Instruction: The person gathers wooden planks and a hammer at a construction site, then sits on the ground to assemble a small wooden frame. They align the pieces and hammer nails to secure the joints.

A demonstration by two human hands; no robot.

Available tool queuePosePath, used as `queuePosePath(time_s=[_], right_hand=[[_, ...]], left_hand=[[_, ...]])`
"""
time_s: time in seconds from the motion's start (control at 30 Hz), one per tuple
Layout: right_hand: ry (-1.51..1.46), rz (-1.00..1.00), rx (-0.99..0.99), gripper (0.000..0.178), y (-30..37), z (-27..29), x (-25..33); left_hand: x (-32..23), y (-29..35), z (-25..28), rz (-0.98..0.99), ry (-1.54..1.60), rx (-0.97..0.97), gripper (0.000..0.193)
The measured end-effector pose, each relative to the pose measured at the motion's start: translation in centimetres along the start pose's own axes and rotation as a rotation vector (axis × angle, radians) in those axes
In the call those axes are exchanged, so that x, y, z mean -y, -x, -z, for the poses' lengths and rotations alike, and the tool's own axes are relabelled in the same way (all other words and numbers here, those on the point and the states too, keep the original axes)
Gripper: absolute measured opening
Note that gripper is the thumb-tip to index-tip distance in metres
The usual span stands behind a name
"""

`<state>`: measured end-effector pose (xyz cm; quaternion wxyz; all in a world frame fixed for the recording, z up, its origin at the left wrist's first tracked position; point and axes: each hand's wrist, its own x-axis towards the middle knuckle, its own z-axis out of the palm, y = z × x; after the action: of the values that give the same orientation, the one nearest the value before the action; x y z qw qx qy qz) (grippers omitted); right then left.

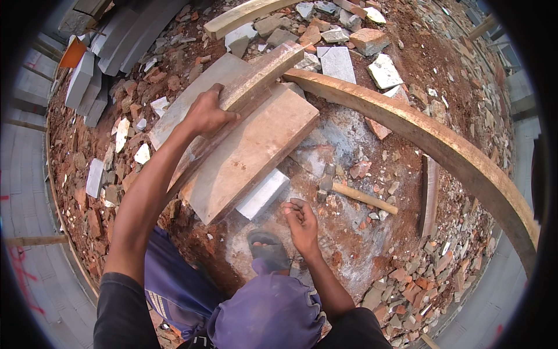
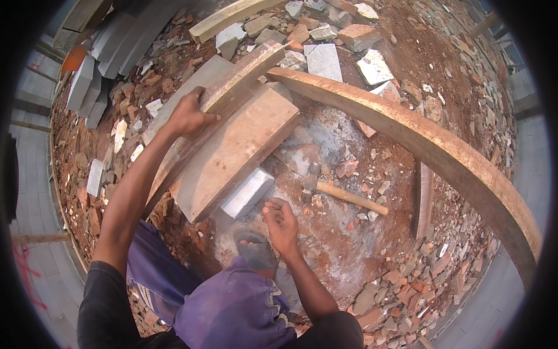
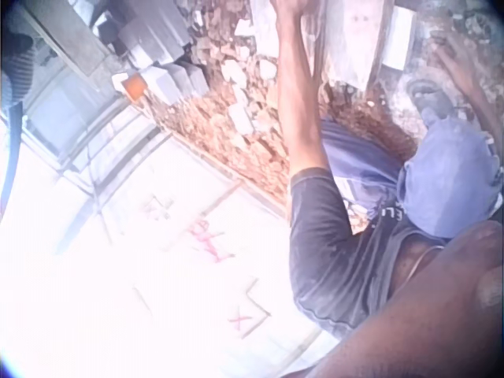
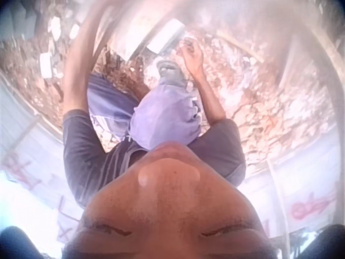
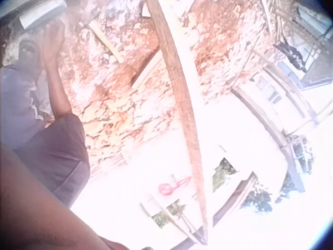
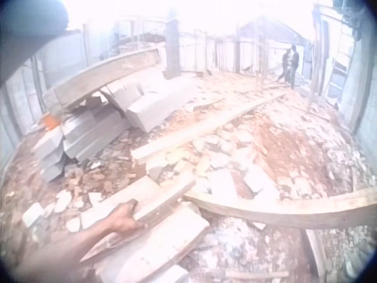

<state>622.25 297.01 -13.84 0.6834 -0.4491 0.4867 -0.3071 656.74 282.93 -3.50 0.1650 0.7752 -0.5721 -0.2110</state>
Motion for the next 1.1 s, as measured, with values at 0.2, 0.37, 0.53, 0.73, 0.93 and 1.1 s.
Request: queuePosePath(time_s=[0.2,0.37,0.53,0.73,0.93,1.1], right_hand=[[0.009,-0.006,-0.021,0.037,0.1,0.4,-0.5],[0.07,-0.037,-0.002,0.038,0.0,0.3,0.4],[0.099,-0.024,-0.01,0.038,-1.1,0.5,0.3],[0.082,0.028,0.013,0.036,-1.9,-0.2,1.5],[0.096,0.023,0.02,0.04,-2.6,-0.1,1.2],[0.001,0.066,0.023,0.039,-3.1,-0.9,0.5]], left_hand=[[-0.9,-2.0,-0.5,-0.066,0.003,-0.016,0.076],[-1.5,-3.2,-0.9,-0.064,-0.019,-0.004,0.074],[-2.2,-3.4,-1.0,-0.06,0.022,-0.01,0.076],[-2.0,-4.0,-1.6,-0.041,-0.019,-0.047,0.078],[-2.2,-4.1,-1.3,-0.062,-0.044,-0.032,0.077],[-2.2,-3.8,-1.0,-0.079,-0.042,-0.015,0.076]])
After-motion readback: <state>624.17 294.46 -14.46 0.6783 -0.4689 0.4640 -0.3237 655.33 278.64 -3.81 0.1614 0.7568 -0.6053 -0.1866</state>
